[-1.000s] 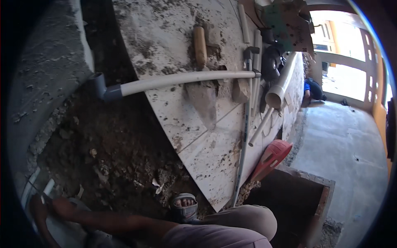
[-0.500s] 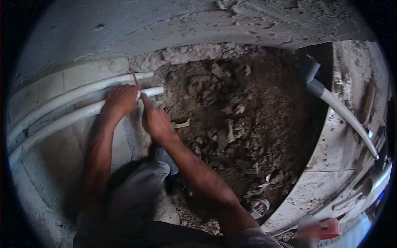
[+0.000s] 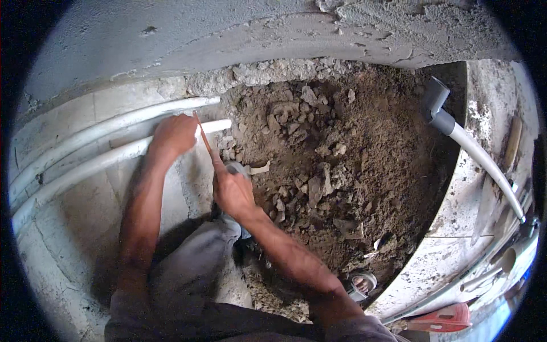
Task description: The person saws a white PVC pipe using a hand-held saw, fits a coupling onto the end of a pipe, and handles several pipe segments while working in a floor cutout.
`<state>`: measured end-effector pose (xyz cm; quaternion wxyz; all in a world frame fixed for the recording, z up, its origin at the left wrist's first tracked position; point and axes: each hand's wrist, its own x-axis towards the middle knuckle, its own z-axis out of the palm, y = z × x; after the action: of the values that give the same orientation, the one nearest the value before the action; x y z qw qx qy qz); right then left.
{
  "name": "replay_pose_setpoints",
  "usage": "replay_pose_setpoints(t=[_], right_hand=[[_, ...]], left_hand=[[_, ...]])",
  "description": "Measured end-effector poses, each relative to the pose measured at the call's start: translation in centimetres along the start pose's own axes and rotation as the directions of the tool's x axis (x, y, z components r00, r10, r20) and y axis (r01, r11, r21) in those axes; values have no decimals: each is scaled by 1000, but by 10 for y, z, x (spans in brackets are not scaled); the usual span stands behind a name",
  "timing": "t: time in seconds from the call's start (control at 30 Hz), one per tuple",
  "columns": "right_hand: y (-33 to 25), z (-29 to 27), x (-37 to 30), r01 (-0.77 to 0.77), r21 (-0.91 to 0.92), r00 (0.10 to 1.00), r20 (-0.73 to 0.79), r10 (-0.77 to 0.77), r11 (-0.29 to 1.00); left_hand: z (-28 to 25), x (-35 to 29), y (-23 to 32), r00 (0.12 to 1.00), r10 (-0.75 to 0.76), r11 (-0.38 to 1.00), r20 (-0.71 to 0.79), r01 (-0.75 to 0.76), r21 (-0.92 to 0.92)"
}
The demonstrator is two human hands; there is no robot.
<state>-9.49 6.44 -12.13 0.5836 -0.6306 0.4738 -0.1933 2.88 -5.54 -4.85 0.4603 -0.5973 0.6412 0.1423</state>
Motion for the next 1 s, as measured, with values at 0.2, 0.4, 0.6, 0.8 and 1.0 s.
replay_pose_setpoints(t=[0.2, 0.4, 0.6, 0.8, 1.0], right_hand=[[1, -16, 24, -110, 83, 994, -20, 112, 991], [27, 7, 48, -45, 89, 988, -145, 58, 995], [2, -6, 22, -126, 58, 992, -8, 127, 990], [8, 10, 21, -83, 147, 990, -98, 98, 986], [15, 1, 49, -69, 51, 984, -161, 77, 996]], left_hand=[[0, 9, 15, 998, 62, 997, -30, -63, -43], [-13, 14, 32, 999, -19, 987, -30, 14, -163], [-7, -6, 23, 996, 49, 992, 79, -40, -121], [-2, 9, 11, 999, 0, 998, -53, -3, -63], [-13, 1, 31, 997, 6, 995, -74, -13, -98]])
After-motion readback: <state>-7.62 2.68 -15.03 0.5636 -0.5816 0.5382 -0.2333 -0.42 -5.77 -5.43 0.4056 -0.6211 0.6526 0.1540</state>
